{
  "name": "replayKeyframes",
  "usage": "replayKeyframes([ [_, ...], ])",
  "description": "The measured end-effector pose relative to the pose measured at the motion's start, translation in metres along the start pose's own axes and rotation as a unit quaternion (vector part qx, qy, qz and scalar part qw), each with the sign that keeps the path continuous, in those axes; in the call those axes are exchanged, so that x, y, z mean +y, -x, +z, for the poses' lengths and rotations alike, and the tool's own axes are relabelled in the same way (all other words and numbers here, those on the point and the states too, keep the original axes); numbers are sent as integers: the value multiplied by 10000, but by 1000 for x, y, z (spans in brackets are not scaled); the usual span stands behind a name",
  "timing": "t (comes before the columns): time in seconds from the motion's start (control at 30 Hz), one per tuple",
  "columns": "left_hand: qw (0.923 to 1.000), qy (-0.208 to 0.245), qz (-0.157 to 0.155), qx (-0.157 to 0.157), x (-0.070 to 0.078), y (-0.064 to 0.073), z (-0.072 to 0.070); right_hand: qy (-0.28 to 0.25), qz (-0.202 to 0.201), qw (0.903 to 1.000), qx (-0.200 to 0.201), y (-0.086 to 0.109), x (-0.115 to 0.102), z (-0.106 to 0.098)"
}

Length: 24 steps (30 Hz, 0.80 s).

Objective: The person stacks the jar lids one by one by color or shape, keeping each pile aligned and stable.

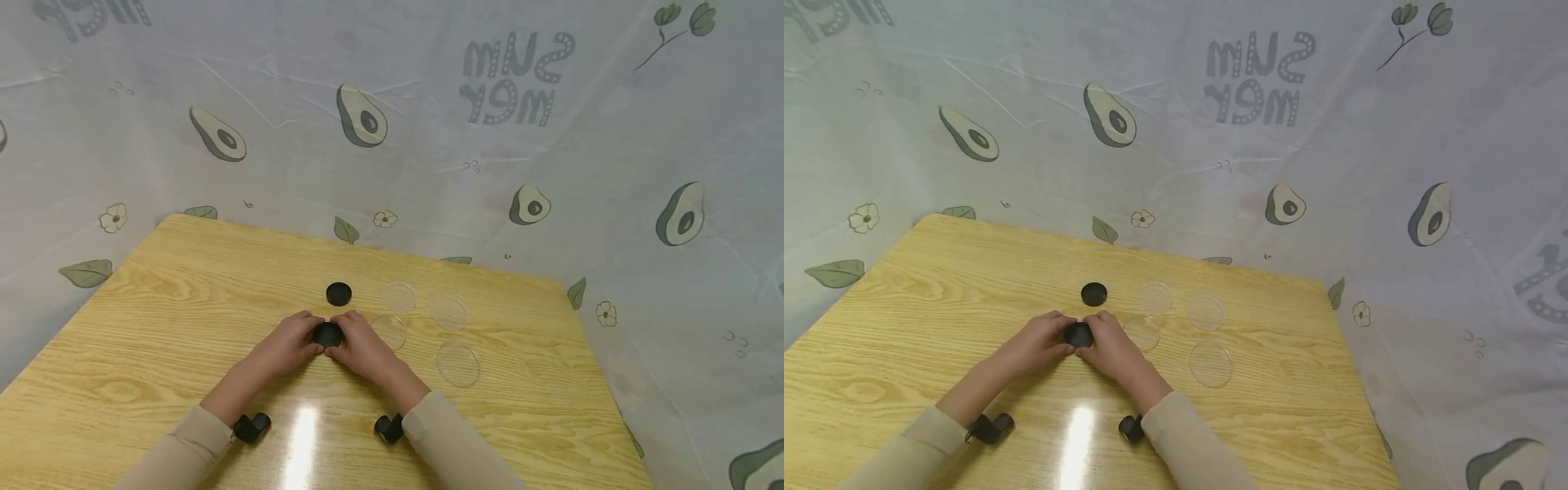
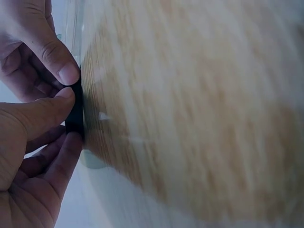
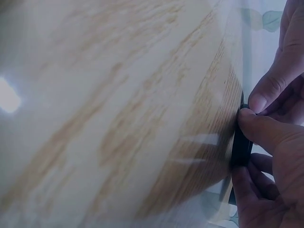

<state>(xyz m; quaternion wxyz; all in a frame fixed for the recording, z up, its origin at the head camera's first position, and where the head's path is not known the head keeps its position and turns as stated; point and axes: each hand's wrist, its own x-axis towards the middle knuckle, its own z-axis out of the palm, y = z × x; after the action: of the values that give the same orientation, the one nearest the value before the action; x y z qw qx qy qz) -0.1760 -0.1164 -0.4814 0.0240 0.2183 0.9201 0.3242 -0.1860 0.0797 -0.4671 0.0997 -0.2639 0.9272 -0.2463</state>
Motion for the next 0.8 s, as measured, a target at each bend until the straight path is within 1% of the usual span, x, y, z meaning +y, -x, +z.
replayKeyframes([
  [0.17,10000,20,-6,-30,-1,-2,1,-86,68,9999,-20,-1,1,1],
  [0.4,9999,121,-3,-55,-1,-3,0,-123,51,9999,-7,-1,3,0],
  [0.5,9998,147,29,-90,-2,-3,-2,-108,38,9999,-11,-1,3,0],
  [0.63,9997,119,153,-158,-4,-5,-7,-82,33,10000,-8,-1,3,0],
  [0.73,9996,143,136,-178,-8,-7,-12,-80,19,10000,-20,-2,2,0],
  [0.8,9996,221,53,-138,-10,-8,-15,-90,13,9999,-47,-2,1,0],
])
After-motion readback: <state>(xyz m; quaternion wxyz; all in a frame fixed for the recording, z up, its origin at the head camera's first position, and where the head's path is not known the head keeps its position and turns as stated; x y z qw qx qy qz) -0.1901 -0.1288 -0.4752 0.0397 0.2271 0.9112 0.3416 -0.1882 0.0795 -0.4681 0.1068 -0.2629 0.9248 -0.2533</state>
